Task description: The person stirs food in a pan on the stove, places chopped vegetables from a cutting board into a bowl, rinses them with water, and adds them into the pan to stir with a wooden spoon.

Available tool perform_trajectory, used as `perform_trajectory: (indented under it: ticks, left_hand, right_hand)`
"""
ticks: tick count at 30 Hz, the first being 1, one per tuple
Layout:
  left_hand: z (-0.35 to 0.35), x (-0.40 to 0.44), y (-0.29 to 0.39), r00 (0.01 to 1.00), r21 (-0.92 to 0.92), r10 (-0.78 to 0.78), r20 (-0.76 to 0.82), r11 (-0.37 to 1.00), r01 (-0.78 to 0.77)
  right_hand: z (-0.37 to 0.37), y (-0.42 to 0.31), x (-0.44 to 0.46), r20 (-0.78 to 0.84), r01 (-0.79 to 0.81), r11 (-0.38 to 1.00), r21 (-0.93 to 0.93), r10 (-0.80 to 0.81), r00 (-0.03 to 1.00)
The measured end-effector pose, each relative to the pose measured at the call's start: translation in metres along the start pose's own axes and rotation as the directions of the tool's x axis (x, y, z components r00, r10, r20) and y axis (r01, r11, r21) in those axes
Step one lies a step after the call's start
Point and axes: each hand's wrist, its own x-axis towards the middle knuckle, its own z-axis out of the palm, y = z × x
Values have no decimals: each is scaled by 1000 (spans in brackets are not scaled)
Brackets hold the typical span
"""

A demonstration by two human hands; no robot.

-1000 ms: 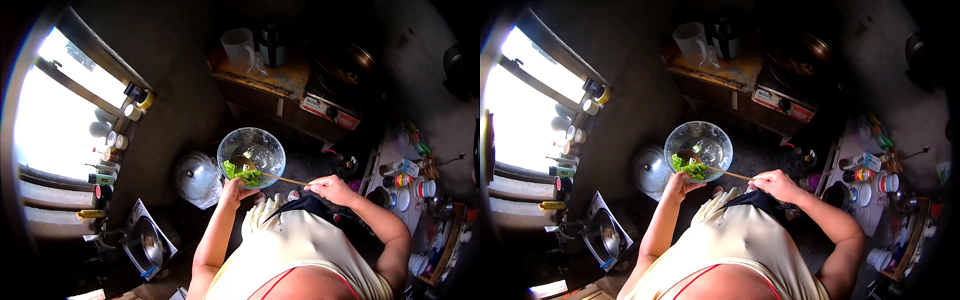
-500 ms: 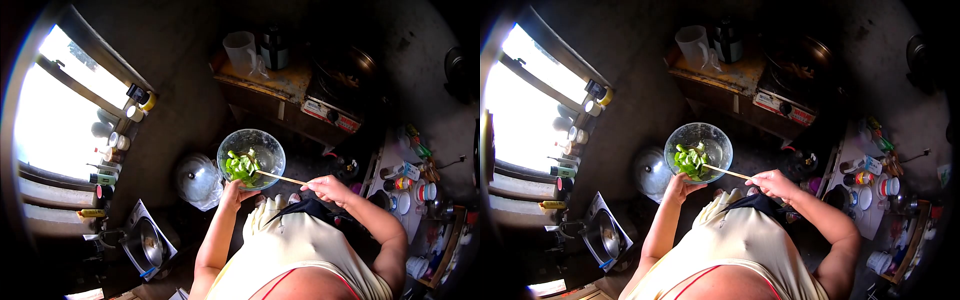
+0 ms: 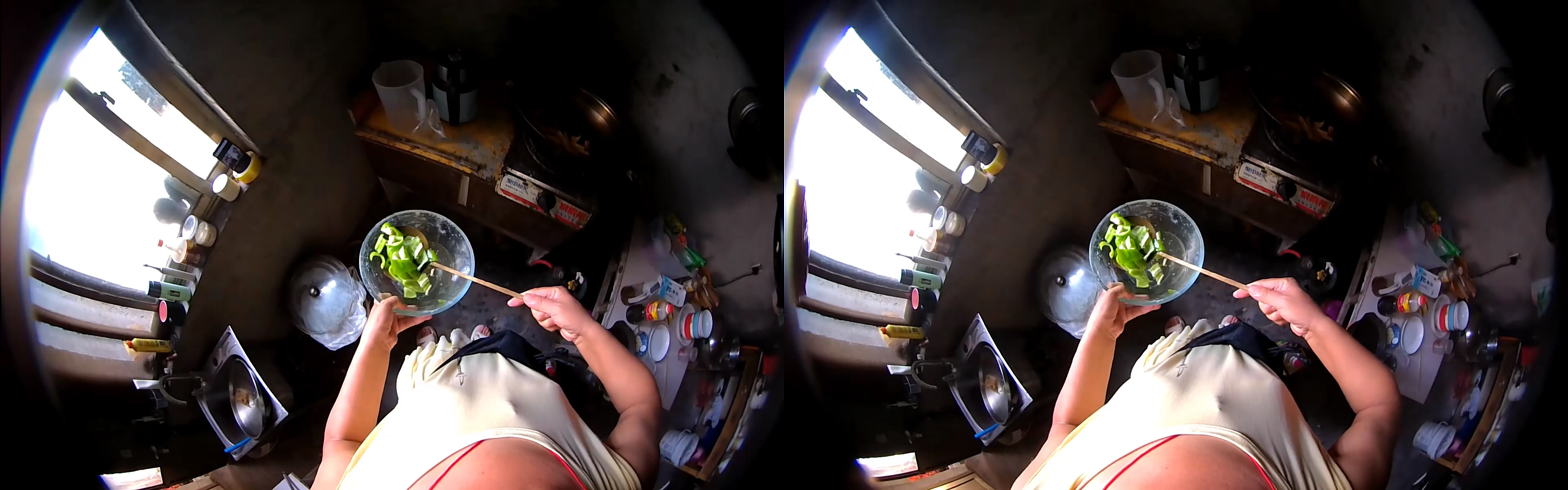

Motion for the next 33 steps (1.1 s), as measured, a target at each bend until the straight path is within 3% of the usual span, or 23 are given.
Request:
perform_trajectory:
  ticks: [16,24,30,33]
  left_hand:
    - [18,14,16,995,-43,35,98,999,-31]
    - [25,28,17,983,-50,60,176,997,-53]
    - [23,34,17,977,-29,26,212,999,-20]
    - [34,25,17,991,-36,36,129,999,-32]
  right_hand:
    - [-8,-13,-30,-122,81,994,75,-71,990]
    - [-30,-32,-55,-161,189,935,301,-145,976]
    - [-65,-63,-78,-379,409,882,233,-305,874]
    - [-89,-79,-75,-533,512,858,22,-424,733]
